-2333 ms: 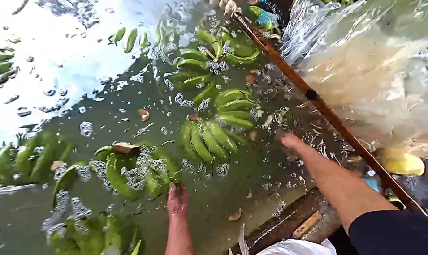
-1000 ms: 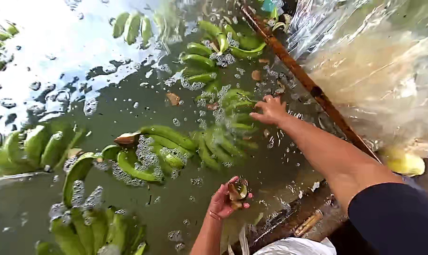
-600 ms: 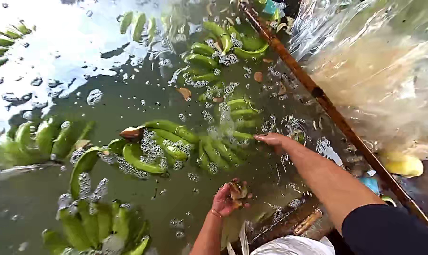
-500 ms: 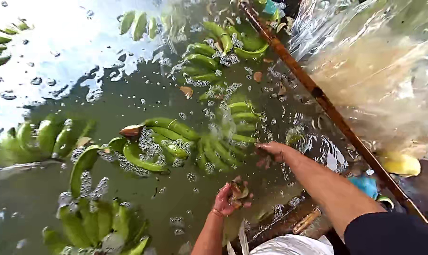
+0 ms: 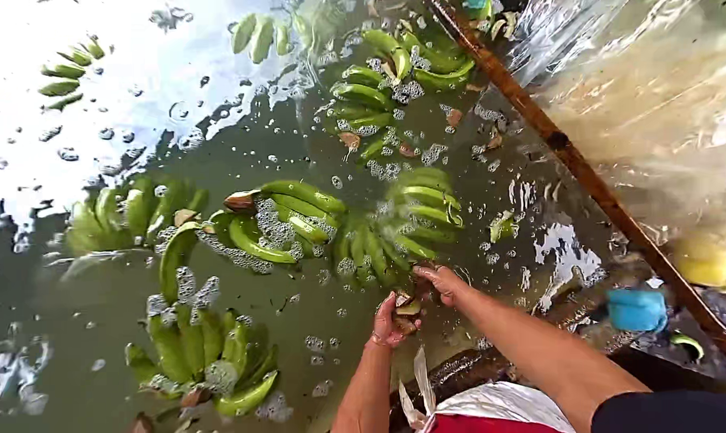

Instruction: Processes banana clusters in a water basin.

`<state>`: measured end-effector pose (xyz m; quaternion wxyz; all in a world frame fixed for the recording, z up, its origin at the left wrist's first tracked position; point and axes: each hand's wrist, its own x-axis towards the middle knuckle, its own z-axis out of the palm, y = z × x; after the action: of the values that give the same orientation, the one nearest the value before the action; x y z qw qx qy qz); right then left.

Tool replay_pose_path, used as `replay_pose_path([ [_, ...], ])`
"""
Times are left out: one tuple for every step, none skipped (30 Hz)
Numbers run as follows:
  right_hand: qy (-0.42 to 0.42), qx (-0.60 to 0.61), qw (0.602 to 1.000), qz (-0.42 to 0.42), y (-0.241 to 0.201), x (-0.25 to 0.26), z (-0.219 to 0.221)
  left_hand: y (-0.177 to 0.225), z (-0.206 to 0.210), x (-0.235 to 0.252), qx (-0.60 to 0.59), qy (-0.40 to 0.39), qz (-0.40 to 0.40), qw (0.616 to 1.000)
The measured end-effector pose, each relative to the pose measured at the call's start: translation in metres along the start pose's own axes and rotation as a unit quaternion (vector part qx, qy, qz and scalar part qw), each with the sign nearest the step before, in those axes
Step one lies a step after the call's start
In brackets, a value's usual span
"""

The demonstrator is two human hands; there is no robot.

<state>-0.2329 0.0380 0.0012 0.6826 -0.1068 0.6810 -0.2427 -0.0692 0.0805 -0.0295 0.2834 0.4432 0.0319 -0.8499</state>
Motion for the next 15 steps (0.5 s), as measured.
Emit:
replay_pose_path([
  [0.001,0.007,1.000,0.008,0.000,0.000,0.003,0.004,0.001,0.000,0.008,0.010,0.007,1.000],
  [0.002,0.014,1.000,0.019,0.000,0.000,0.006,0.007,-0.001,0.000,0.012,0.013,0.011,1.000],
  [0.003,0.023,0.999,0.027,0.000,0.001,0.010,0.010,-0.003,0.000,0.023,0.014,0.015,1.000],
  [0.002,0.027,0.999,0.031,-0.001,0.002,0.013,0.013,-0.006,0.001,0.027,0.011,0.019,0.999],
  [-0.004,0.029,0.999,0.031,-0.003,0.003,0.016,0.015,-0.008,0.002,0.032,0.015,0.025,0.999],
  [-0.018,0.026,0.999,0.035,-0.004,0.006,0.017,0.017,-0.009,0.002,0.030,0.023,0.031,0.999],
  [-0.033,0.019,0.999,0.036,-0.005,0.008,0.018,0.020,-0.008,0.003,0.027,0.035,0.038,0.998],
  [-0.050,0.008,0.998,0.029,-0.007,0.010,0.020,0.022,-0.005,0.003,0.028,0.043,0.047,0.998],
  [-0.071,-0.017,0.997,0.012,-0.010,0.010,0.022,0.024,-0.002,0.004,0.027,0.048,0.057,0.997],
  [-0.089,-0.055,0.994,-0.017,-0.012,0.009,0.024,0.026,0.001,0.003,0.026,0.059,0.059,0.996],
  [-0.100,-0.108,0.988,-0.050,-0.014,0.008,0.027,0.029,0.004,0.004,0.018,0.068,0.057,0.996],
  [-0.101,-0.172,0.976,-0.085,-0.014,0.007,0.031,0.031,0.006,0.003,0.004,0.079,0.056,0.995],
  [-0.095,-0.242,0.958,-0.121,-0.014,0.003,0.034,0.032,0.009,0.002,-0.008,0.091,0.063,0.994],
  [-0.091,-0.308,0.935,-0.151,-0.013,-0.005,0.037,0.033,0.010,0.002,-0.026,0.094,0.074,0.992],
  [-0.090,-0.367,0.909,-0.176,-0.010,-0.014,0.040,0.032,0.010,0.002,-0.048,0.088,0.087,0.991],
])
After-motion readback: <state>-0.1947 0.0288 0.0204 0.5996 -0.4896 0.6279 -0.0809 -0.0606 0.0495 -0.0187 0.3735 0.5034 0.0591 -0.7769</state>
